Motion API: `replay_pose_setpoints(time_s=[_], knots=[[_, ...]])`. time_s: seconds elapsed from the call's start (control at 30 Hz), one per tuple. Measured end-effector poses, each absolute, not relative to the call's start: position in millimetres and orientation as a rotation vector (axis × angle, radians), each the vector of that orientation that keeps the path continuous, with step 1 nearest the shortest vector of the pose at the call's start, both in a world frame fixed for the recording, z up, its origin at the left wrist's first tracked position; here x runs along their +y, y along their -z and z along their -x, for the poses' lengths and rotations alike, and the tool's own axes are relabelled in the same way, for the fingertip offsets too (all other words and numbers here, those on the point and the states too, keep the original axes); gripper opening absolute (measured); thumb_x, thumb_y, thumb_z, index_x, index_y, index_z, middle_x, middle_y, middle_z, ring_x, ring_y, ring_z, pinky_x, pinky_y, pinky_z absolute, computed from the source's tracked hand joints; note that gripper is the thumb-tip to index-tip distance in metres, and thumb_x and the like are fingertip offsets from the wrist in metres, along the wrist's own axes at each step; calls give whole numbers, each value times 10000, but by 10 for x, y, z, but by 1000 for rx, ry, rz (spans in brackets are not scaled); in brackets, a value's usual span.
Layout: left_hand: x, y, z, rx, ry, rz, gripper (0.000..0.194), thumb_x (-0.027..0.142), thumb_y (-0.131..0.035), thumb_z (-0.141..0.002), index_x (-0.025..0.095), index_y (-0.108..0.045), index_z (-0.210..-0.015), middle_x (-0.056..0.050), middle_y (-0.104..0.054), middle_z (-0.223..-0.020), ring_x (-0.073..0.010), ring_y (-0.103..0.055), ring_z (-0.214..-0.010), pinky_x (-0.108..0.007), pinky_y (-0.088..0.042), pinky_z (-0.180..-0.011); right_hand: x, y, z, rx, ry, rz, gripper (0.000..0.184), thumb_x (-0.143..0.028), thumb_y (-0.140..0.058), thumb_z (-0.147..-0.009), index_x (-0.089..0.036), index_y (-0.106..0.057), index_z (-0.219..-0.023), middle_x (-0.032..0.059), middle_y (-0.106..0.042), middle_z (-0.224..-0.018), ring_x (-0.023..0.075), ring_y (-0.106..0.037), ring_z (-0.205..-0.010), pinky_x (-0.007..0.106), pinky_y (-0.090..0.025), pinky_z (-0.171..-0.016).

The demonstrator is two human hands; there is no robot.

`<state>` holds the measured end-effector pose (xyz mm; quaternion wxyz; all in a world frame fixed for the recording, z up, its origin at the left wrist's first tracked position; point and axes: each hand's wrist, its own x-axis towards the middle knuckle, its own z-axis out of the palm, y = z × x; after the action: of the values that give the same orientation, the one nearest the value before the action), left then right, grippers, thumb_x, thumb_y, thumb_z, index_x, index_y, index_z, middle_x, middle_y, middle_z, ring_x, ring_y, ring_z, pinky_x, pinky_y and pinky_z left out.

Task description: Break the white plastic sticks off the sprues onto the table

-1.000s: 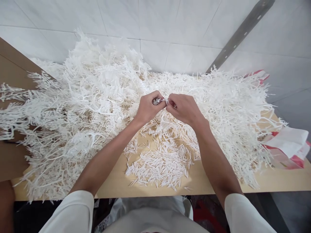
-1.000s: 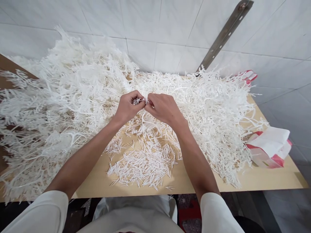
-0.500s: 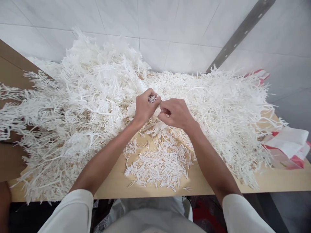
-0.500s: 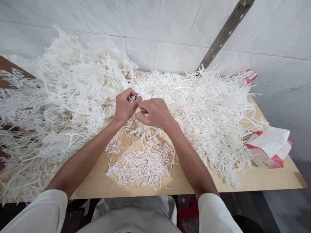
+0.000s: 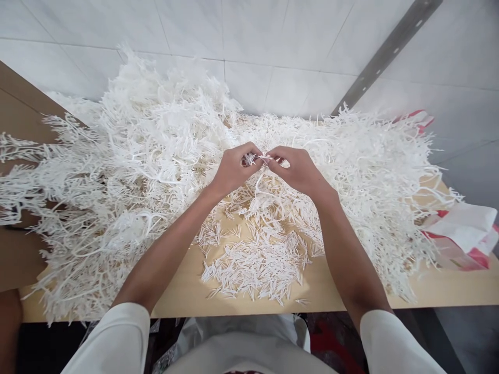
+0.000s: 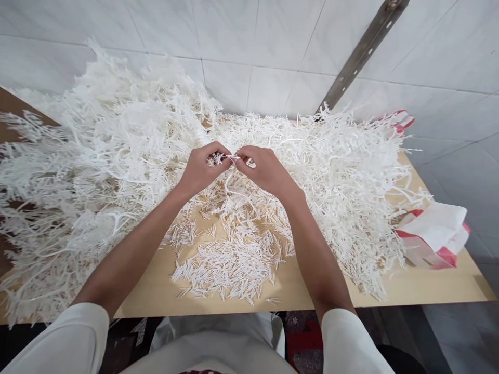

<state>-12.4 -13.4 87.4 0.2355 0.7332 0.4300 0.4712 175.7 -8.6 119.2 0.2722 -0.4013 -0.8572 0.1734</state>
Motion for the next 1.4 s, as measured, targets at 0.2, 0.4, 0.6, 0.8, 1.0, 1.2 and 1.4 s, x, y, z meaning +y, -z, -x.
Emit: replay_pose_setpoints(time_s=[0.2,0.4,0.6,0.8,1.0,1.2,1.4], knots=[[-157,-855,88,1129,-1177,-1993,102,315,-615,-847,216,-623,-824,30,-643,-767,-89,-483,-621,-243,-363,-582,-58,-1167,-1812,-2338,-214,1031,120,-245,-552,-811,-210,-641,-738,9,-645,-720,148,-553,-694,297,-395,-682],[-136,-740,42,1163,-1213,-1877,122,167,-582,-783,191,-503,-693,50,-523,-653,-88,-431,-612,-239,-329,-581,-89,-1052,-1721,-2381,49,913,217,-192,-525,-729,-209,-438,-531,-19,-471,-544,115,-375,-572,287,-307,-577],[41,-593,198,1440,-1283,-1623,137,236,-598,-815,190,-508,-722,51,-492,-638,-81,-393,-574,-234,-320,-563,-201,-1176,-1661,-2309,-101,816,169,-189,-516,-816,-204,-592,-666,-7,-613,-645,120,-534,-643,272,-400,-608],[-14,-590,146,1324,-1128,-1899,59,236,-590,-820,184,-601,-795,40,-617,-738,-81,-485,-654,-221,-364,-637,7,-1078,-1820,-2195,-276,1138,255,-358,-528,-918,-246,-669,-1097,59,-696,-1143,213,-611,-1059,383,-470,-905],[-58,-621,115,1258,-1031,-2014,200,379,-611,-859,186,-661,-875,22,-671,-785,-97,-536,-686,-223,-382,-645,58,-987,-1805,-2368,-659,1185,304,-455,-499,-948,-229,-680,-1042,32,-731,-914,152,-629,-784,311,-444,-738],[-47,-599,98,1159,-959,-2021,217,339,-542,-911,183,-680,-971,-7,-720,-927,-114,-604,-813,-227,-423,-737,107,-969,-1874,-2382,-681,1248,262,-423,-537,-922,-226,-676,-1024,39,-735,-909,152,-620,-797,304,-427,-738],[-66,-585,57,1286,-1016,-2021,195,313,-540,-890,173,-675,-873,31,-646,-709,-86,-499,-614,-225,-356,-601,32,-1002,-1815,-2418,-572,1252,172,-304,-556,-862,-217,-629,-991,21,-697,-847,142,-597,-751,281,-396,-690]])
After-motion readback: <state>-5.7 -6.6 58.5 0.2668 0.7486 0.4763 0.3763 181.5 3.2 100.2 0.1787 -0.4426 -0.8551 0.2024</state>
